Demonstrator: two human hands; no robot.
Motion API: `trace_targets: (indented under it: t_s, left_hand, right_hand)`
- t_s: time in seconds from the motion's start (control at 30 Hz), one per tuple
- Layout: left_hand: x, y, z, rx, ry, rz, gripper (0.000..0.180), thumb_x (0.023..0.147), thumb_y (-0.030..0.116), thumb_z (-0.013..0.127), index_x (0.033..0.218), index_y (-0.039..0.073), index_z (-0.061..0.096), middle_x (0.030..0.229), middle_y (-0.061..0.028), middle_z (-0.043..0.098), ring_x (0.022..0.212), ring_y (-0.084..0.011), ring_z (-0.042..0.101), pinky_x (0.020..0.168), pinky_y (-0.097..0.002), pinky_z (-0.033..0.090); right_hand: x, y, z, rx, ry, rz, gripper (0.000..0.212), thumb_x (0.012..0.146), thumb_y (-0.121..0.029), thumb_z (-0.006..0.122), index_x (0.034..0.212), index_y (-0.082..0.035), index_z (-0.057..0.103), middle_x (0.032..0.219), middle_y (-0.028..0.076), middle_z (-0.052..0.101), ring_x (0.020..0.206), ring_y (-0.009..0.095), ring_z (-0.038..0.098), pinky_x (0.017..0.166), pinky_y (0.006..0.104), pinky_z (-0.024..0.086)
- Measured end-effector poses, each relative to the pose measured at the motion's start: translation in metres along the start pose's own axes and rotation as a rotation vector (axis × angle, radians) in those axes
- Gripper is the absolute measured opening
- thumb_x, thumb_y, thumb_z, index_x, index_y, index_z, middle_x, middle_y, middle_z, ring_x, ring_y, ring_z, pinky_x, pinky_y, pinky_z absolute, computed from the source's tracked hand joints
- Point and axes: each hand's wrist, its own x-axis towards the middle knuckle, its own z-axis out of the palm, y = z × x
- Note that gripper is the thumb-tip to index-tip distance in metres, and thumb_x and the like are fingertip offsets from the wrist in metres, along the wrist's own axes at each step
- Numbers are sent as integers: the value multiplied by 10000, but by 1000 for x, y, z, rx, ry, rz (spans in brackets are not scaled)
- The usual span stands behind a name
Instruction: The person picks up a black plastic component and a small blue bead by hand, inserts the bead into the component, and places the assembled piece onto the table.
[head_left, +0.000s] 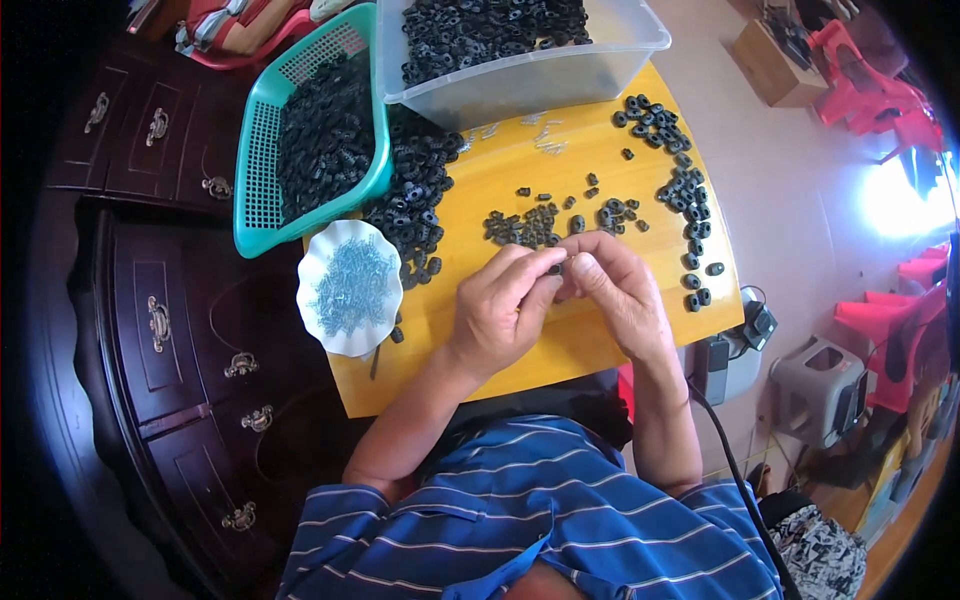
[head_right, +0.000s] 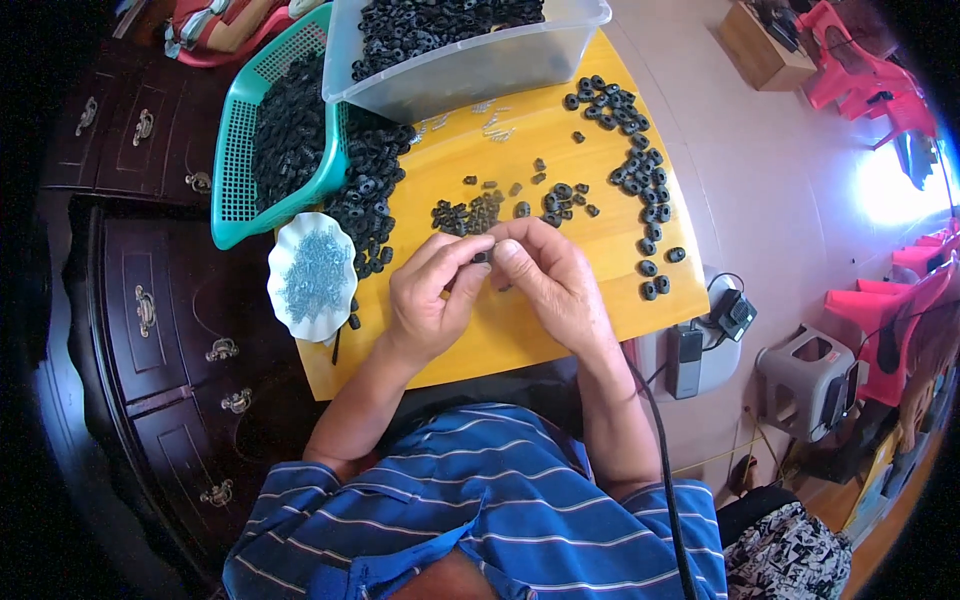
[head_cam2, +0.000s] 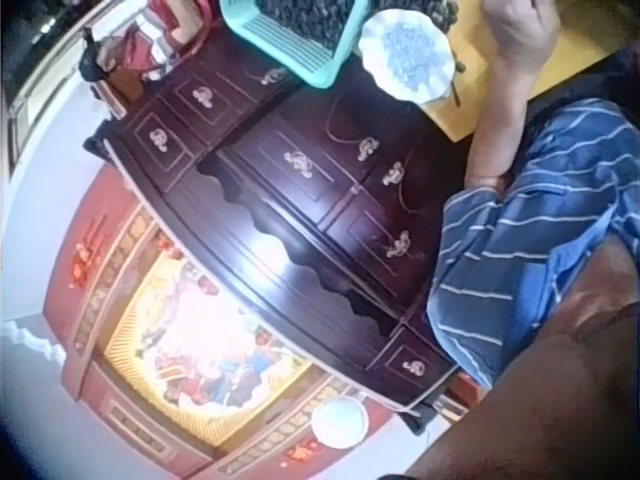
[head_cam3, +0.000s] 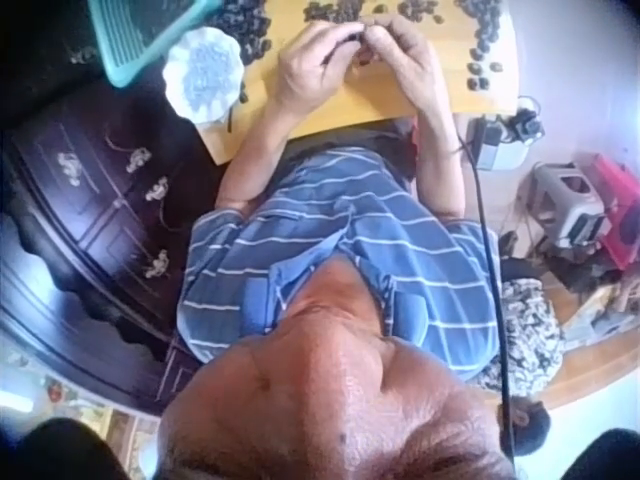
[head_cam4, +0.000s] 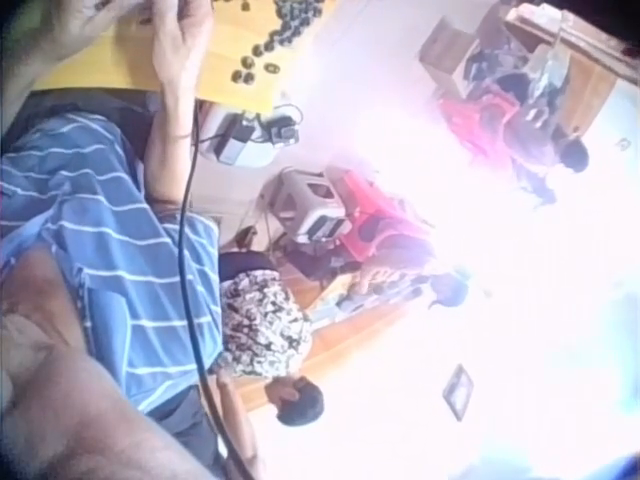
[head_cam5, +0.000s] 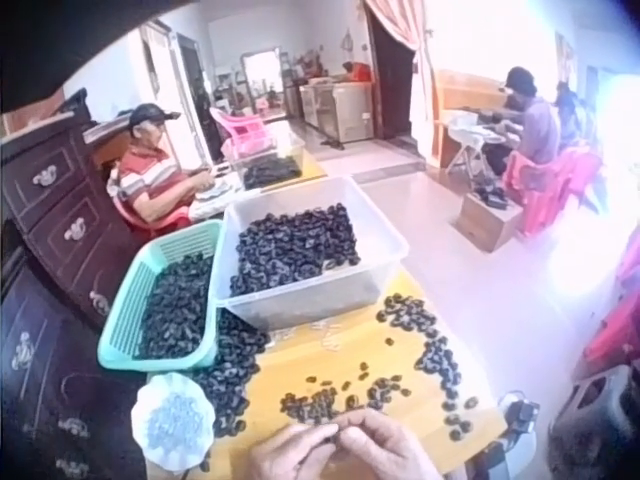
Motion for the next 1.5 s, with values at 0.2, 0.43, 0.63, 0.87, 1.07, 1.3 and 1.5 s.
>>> trace_targets:
  t_s: [0.2, 0.43, 0.63, 0.87, 1.07, 1.3, 1.5]
  left_hand:
    - [12, -1, 7, -9, -72, 107, 301, 906, 19, 693, 1206, 4, 672, 937, -140, 679, 770, -296, 694, 668, -370, 563]
    - [32, -9, 1, 2, -53, 160, 338, 910, 77, 709, 1236, 3, 664, 945, -141, 680, 758, -288, 690, 659, -369, 562]
    - [60, -63, -8, 285, 44, -49, 332, 927, 36, 683, 1257, 11, 658, 928, -70, 642, 594, -108, 544, 563, -266, 469]
    - [79, -110, -7, 590, 28, -37, 299, 890, 110, 711, 1178, 33, 682, 936, -123, 670, 780, -321, 672, 712, -416, 549]
    - [84, -122, -4, 654, 2, -134, 286, 886, 143, 718, 1152, 43, 696, 914, -122, 671, 816, -335, 685, 733, -435, 556]
    - [88, -123, -2, 669, 36, -129, 209, 896, 159, 714, 1081, 62, 715, 910, -116, 675, 815, -340, 687, 729, -433, 559]
    - [87, -125, -2, 671, 34, -123, 75, 911, 162, 686, 939, 102, 722, 908, -109, 677, 813, -348, 682, 718, -440, 555]
  right_hand:
    - [-1, -4, -7, 110, 4, 34, 225, 1057, -184, 599, 1163, 13, 620, 962, 20, 671, 888, 80, 621, 828, 250, 523]
    - [-3, -9, -6, 267, 102, 59, 197, 998, -76, 653, 1178, 2, 639, 971, 0, 680, 895, 60, 626, 848, 242, 538]
    - [-4, -13, -4, 178, 145, 70, 211, 978, -124, 685, 1158, -15, 689, 953, 7, 694, 852, 82, 628, 839, 245, 504]
    - [-4, -13, -4, 140, 149, 56, 195, 988, -83, 663, 1162, 5, 673, 946, -23, 664, 864, 41, 593, 812, 212, 494]
    - [-4, -12, -3, 115, 160, 66, 187, 990, -82, 662, 1160, -5, 670, 935, -48, 638, 857, 17, 563, 798, 187, 462]
    - [-4, -14, -2, 127, 157, 58, 174, 991, -81, 658, 1150, -11, 673, 914, -62, 622, 827, 8, 538, 765, 177, 443]
    - [-4, -13, -2, 126, 161, 57, 170, 990, -79, 658, 1146, -13, 675, 903, -66, 611, 819, 8, 527, 759, 174, 436]
